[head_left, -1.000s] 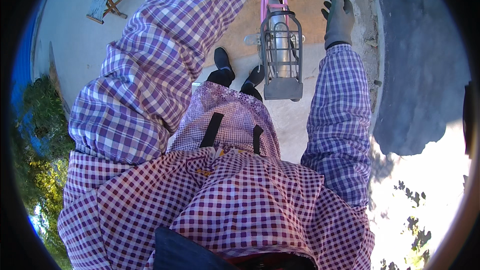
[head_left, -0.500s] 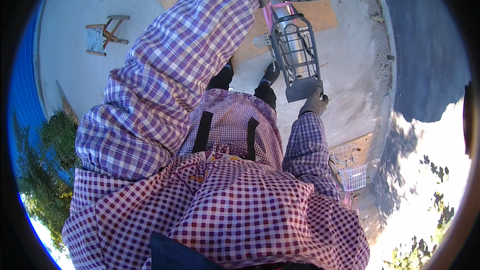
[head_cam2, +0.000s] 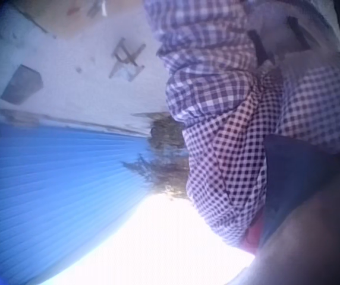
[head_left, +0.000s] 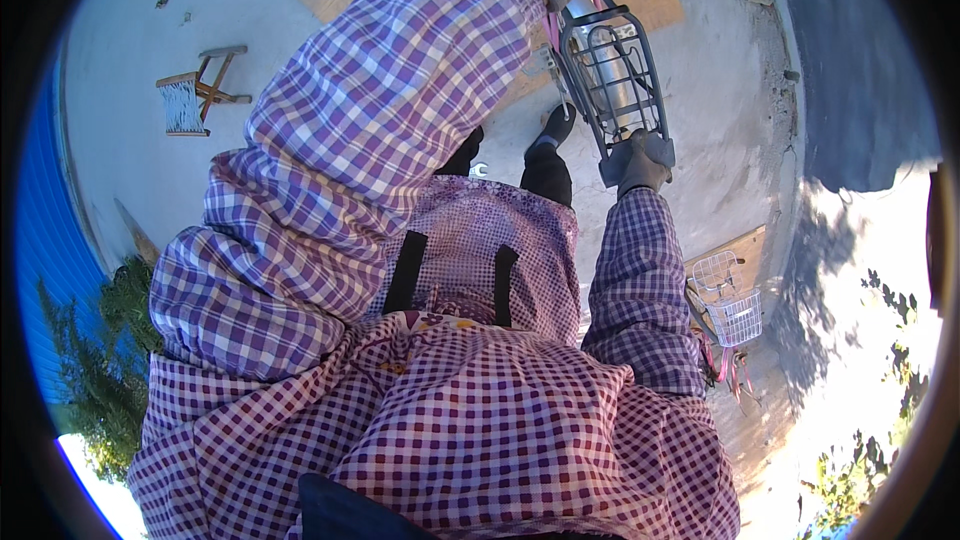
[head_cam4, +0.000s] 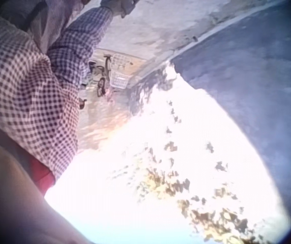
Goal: The person assembles a pink bicycle by attaching the handlebar, seat, and rear rack. They use a wrench and pliers to tighten bolts and secure components, then test the handlebar movement and reposition a small stool before finishing.
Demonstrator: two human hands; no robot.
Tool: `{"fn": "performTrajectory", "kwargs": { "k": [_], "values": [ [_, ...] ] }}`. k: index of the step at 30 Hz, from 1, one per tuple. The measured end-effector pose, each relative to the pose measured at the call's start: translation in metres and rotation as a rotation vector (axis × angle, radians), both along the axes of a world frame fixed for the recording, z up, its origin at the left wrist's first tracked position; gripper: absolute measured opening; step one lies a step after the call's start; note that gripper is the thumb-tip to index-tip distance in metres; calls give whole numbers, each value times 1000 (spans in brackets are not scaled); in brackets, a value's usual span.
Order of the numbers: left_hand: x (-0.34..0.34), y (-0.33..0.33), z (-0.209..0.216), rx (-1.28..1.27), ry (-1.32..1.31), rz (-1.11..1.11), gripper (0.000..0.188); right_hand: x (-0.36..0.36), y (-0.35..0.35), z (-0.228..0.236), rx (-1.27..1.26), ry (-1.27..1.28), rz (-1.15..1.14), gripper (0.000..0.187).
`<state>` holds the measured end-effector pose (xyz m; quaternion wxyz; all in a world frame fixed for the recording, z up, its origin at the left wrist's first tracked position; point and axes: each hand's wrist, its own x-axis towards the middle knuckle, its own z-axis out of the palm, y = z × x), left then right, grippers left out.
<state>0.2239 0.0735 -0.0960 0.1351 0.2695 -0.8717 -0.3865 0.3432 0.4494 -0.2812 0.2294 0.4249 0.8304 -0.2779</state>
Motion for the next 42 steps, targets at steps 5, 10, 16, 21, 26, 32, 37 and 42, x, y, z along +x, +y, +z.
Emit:
{"fn": "performTrajectory", "kwargs": {
  "k": [5, 10, 16, 21, 26, 32, 37, 42],
  "values": [
    [2, 6, 6, 32, -107, -6, 83, 7, 13, -7, -25, -24, 23, 135],
    [-7, 4, 2, 4, -63, -14, 85, 4, 13, -10, 115, -83, 60, 143],
    [-7, 5, -9, -88, -22, -35, 86, 2, 0, 9, 80, -82, 38, 126],
    [-3, 3, -10, -39, -116, -14, 87, 0, -22, 30, 79, -128, -27, 125],
    [1, -1, -9, -38, -129, -25, 86, 1, -34, 43, 54, -192, -24, 99],
    [3, -4, -17, -113, -29, -63, 83, 7, -23, 26, 47, -178, 44, 87],
    [2, -4, -14, -105, 50, -83, 82, 11, -21, 18, 11, -152, 81, 87],
    [5, -3, -8, -126, 54, -119, 81, 15, -28, 18, 61, -117, -25, 90]
  ]
}}
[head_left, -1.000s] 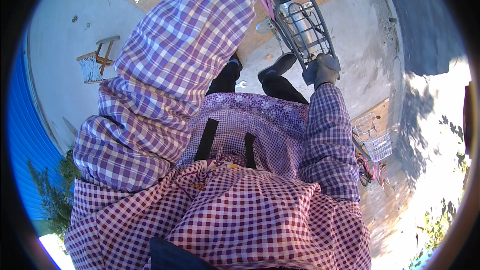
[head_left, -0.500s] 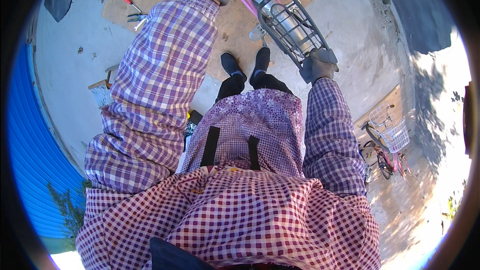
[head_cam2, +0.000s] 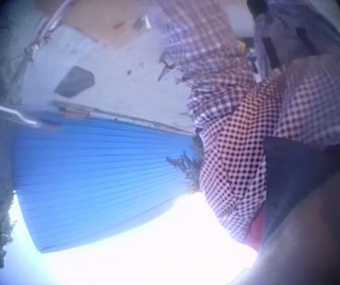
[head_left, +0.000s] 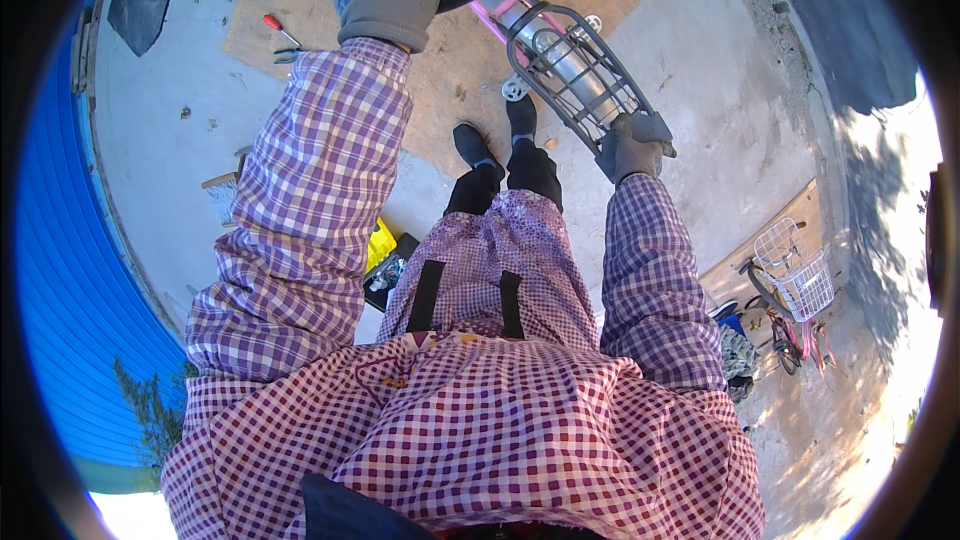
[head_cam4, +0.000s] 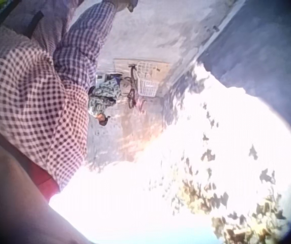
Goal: The person assembles a pink bicycle by attaching the handlebar, seat, and rear rack. They use a wrench and pliers to tighten bolts and secure components, then test the handlebar movement and reposition a small stool before finishing.
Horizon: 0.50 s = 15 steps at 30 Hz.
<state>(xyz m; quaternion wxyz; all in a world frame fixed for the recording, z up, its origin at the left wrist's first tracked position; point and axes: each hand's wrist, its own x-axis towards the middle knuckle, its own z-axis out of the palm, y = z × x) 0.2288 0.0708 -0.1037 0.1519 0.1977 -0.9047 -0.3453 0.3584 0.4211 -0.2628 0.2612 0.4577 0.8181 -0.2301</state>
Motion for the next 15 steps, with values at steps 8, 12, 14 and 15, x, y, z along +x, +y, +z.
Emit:
{"fn": "performTrajectory", "kwargs": {
  "k": [8, 12, 14, 15],
  "values": [
    [10, -4, -15, 94, 0, 76, 72, 16, 4, -15, -49, -63, -6, 111],
    [23, -14, -21, 68, -67, 54, 81, 23, -6, -15, -37, -74, 30, 140],
    [29, -19, -24, 91, -131, 75, 87, 25, -10, -12, -39, -50, 23, 140],
    [30, -21, -26, 64, -130, 63, 87, 25, -11, -11, -72, -34, 12, 140]
  ]
}}
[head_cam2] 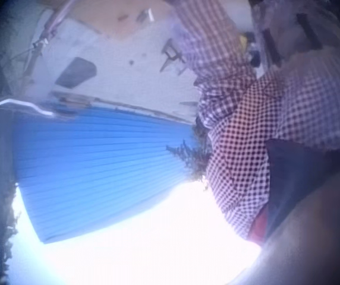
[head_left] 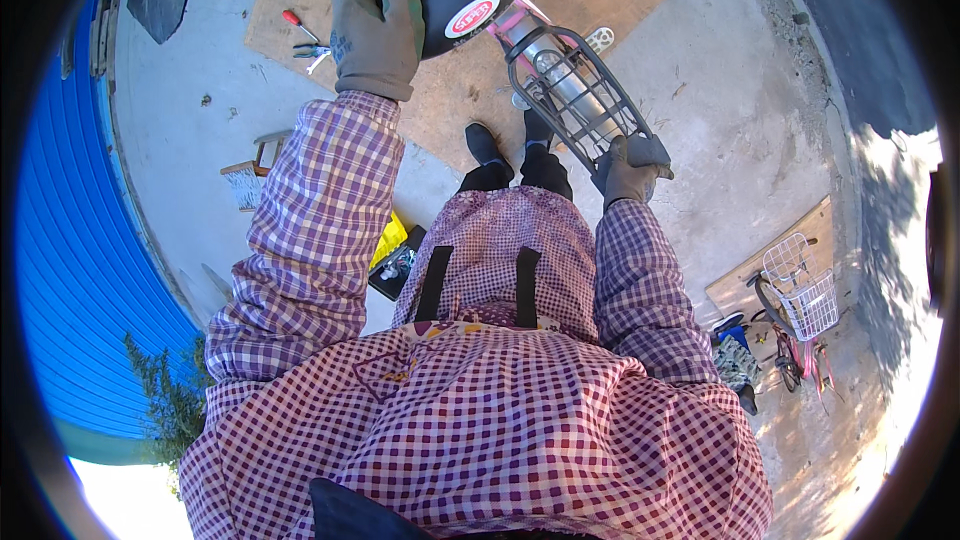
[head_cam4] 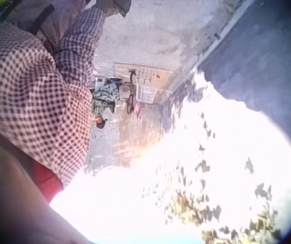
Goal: The person assembles a pink bicycle by attaching the handlebar, seat, and rear rack. They use a wrench and pliers to tighten bolts and secure components, then test the handlebar movement and reposition a small stool before finishing.
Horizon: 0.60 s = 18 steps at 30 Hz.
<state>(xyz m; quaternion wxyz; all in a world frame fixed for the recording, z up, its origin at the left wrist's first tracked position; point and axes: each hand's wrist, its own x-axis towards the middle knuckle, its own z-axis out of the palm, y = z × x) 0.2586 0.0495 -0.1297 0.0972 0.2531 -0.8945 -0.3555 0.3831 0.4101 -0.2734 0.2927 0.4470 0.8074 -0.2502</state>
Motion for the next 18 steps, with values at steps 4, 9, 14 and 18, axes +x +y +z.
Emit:
{"fn": "performTrajectory", "kwargs": {
  "k": [4, 9, 14, 18],
  "values": [
    [7, -10, -6, -97, 13, -61, 85, 1, -6, 6, 95, -87, 26, 141],
    [17, -8, -10, -13, 11, -50, 86, -1, -7, 6, 129, -116, 16, 141],
    [19, 2, -11, -60, -50, -38, 90, 1, 1, 7, 35, 15, -56, 143],
    [19, 9, -11, 50, -49, -27, 92, 0, 9, 5, 22, 56, -71, 145]
  ]
}}
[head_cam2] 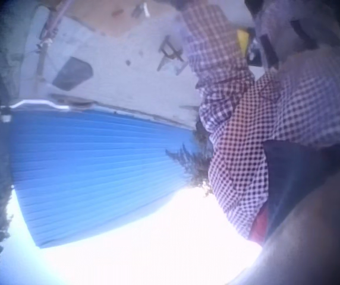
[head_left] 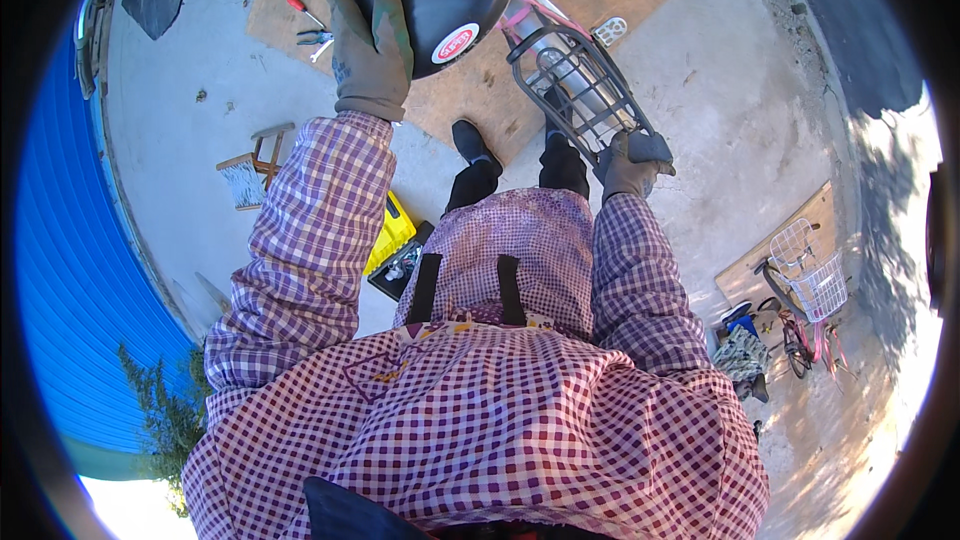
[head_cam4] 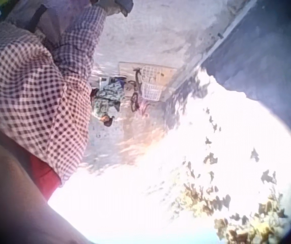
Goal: The person assembles a pink bicycle by attaching the handlebar, seat, and rear rack. They use a wrench and pliers to tighten bolts and secure components, then test the handlebar movement and reposition a small stool before finishing.
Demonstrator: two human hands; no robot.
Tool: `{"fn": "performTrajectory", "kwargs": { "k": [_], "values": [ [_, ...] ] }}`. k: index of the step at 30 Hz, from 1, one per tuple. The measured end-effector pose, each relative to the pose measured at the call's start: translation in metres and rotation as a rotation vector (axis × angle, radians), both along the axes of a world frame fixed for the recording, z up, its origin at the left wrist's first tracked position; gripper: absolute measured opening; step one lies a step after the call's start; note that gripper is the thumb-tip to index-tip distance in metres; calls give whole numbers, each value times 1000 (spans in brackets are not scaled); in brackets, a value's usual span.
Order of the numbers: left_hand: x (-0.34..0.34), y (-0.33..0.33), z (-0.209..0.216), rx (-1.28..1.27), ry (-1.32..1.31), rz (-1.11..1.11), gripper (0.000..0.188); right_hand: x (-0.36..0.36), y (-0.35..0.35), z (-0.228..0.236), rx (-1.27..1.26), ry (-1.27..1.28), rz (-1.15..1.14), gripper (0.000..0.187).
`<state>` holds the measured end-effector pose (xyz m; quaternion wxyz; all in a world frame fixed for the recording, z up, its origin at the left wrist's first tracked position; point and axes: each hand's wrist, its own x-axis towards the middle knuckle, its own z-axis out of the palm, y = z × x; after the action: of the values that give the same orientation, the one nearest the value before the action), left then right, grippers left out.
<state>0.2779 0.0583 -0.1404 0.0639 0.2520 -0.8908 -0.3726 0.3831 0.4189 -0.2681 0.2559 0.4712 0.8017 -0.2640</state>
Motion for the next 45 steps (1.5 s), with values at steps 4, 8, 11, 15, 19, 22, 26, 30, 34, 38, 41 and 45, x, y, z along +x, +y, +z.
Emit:
{"fn": "performTrajectory", "kwargs": {
  "k": [4, 8, 11, 15, 19, 22, 26, 30, 34, 38, 41, 45],
  "values": [
    [-5, 2, -5, -32, 24, -27, 92, -6, 7, 1, -40, -13, 20, 146],
    [-9, -6, -10, -102, 17, -43, 91, -6, 6, -7, 105, -120, 67, 147],
    [-6, -13, -10, -62, 16, -20, 91, 1, 0, -22, 78, -93, 38, 126],
    [-6, -22, 5, -28, -169, 3, 86, 6, -3, -40, 70, -19, 4, 94],
    [-16, -27, 52, -169, -287, -87, 59, 12, 2, -47, -59, -87, 137, 113],
    [-23, -6, 107, 137, -286, -364, 49, 21, 6, -55, -137, -111, 128, 108],
    [-11, 44, 186, -164, 52, -1178, 43, 28, 9, -74, -78, -142, 262, 116],
    [4, 96, 216, -57, 25, -1518, 40, 20, 18, -66, -72, -248, 410, 118],
    [33, 120, 224, 78, -83, -1540, 36, 10, 32, -47, -66, -308, 367, 121],
    [80, 124, 225, 199, -164, -1475, 32, 16, 52, -70, -13, -175, 449, 85],
    [101, 126, 219, 235, -216, -1418, 29, 22, 78, -97, -213, -98, 376, 67],
    [85, 153, 175, 249, -241, -1386, 26, 26, 97, -110, -213, -57, 384, 32]
  ]
}}
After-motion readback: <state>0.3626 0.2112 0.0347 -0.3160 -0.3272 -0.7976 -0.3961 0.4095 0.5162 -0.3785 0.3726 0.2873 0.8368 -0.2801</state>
